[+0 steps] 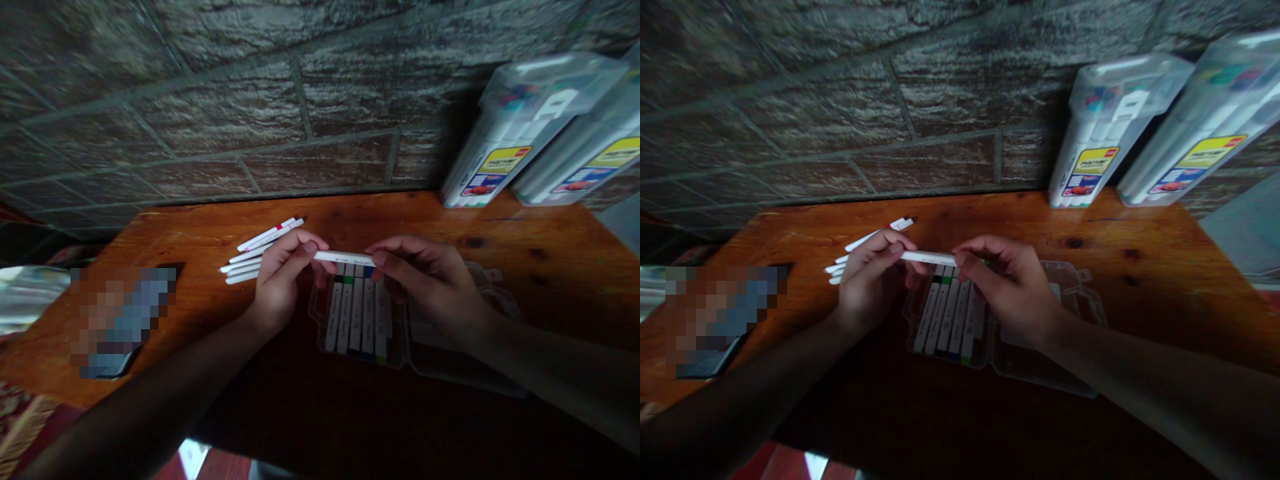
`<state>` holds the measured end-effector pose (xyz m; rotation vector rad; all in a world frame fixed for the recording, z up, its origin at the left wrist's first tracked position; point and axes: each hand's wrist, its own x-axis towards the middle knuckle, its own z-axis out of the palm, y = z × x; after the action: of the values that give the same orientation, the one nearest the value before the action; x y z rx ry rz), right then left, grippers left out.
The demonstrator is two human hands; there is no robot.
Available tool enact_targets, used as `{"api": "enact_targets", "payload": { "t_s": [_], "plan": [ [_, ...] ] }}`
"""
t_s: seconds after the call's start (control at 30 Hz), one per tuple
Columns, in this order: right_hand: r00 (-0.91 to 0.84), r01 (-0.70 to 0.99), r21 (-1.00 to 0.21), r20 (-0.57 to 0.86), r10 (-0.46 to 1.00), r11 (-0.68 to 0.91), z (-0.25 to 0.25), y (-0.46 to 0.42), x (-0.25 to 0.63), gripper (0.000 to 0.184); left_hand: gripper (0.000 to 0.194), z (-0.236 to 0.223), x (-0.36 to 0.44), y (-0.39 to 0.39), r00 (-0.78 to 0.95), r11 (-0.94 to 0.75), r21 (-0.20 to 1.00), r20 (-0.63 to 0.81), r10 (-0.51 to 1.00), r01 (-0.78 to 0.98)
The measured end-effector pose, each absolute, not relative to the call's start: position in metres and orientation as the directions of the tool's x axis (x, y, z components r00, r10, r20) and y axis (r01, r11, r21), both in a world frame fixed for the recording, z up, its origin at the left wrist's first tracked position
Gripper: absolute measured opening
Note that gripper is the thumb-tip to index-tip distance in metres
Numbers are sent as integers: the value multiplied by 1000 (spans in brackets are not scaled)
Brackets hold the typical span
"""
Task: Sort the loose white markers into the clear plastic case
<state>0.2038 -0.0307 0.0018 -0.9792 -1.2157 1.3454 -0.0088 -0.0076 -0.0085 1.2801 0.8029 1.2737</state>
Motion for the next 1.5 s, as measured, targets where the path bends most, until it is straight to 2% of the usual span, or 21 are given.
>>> {"api": "enact_targets", "payload": {
  "t_s": [0.33,0.6,1.1,1.5],
  "plan": [
    [-95,-261,-965,-1,995,-26,4,-27,204,16,15,-5,-8,-1,91,-48,950,79,993,-309],
    [-105,-314,-948,-16,994,-48,6,-29,205,18,15,-5,-8,-1,77,-42,955,68,995,-294],
    [-80,-276,-960,-20,997,-42,1,-28,204,20,17,-4,-8,-3,114,-41,936,86,990,-349],
    [-59,-188,-982,49,997,37,-3,-25,203,31,20,-5,-5,-2,96,-68,960,97,991,-273]
  ]
}}
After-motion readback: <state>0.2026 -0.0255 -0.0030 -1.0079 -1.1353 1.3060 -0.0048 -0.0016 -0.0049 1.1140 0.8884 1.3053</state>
